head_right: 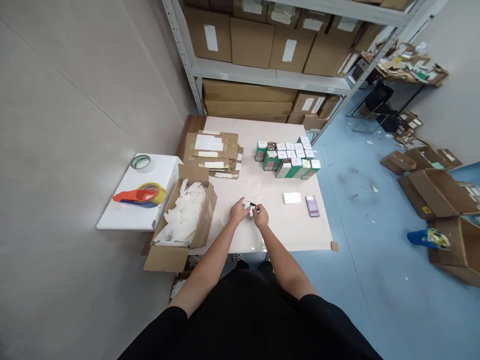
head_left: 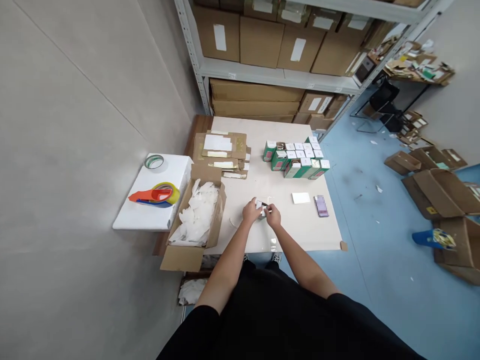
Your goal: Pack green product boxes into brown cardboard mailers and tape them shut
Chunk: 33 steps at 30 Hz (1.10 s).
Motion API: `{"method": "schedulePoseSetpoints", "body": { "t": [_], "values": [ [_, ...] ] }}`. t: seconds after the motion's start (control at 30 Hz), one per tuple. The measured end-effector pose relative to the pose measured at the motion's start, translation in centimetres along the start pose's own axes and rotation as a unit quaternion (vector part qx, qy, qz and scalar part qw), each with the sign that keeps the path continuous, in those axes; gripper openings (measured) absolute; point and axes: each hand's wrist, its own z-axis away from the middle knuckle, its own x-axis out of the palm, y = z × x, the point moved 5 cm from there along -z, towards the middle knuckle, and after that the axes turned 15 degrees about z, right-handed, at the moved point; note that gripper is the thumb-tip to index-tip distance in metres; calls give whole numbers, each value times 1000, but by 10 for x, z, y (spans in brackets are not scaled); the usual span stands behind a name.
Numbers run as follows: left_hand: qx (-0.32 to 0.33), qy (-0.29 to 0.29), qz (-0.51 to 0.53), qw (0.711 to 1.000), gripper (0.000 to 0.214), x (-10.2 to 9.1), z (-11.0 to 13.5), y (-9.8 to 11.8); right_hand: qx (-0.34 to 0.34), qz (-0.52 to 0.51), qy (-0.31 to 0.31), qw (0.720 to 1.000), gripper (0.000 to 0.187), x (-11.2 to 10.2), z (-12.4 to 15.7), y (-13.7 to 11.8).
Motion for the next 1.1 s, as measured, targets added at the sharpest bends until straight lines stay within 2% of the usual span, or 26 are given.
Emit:
{"method": "schedulePoseSetpoints", "body": {
  "t": [0.13,0.23,0.37,0.47,0.53,0.67,0.73,0.83,0.9,1.1],
  "values": [
    [41,-7,45,998,70,1,-3,-2,31,46,-33,998,19,-11,6,0],
    [105,-12,71,992,69,-2,-5,-9,18,71,-49,996,34,-15,12,-7],
    [138,-110,53,983,66,2,-7,-20,-2,111,-67,992,36,-16,15,-14],
    [127,-162,13,979,92,5,-7,-25,13,63,-78,995,30,-16,11,-7],
    [118,-162,-1,980,103,6,-6,-26,29,17,-81,996,33,-16,8,2],
    [84,-135,-4,987,97,7,-3,-26,60,-4,-52,997,50,-18,6,15],
    [64,-123,-10,990,95,7,-2,-25,42,5,-15,999,46,-20,6,14],
    [48,-118,-18,992,94,10,1,-24,-25,35,15,999,30,-22,7,1],
    [44,-111,-15,993,92,11,3,-23,-47,69,-4,997,22,-20,4,-7],
    [52,-88,9,995,92,12,9,-25,-39,142,-75,986,34,-10,-13,-21]
  ]
}}
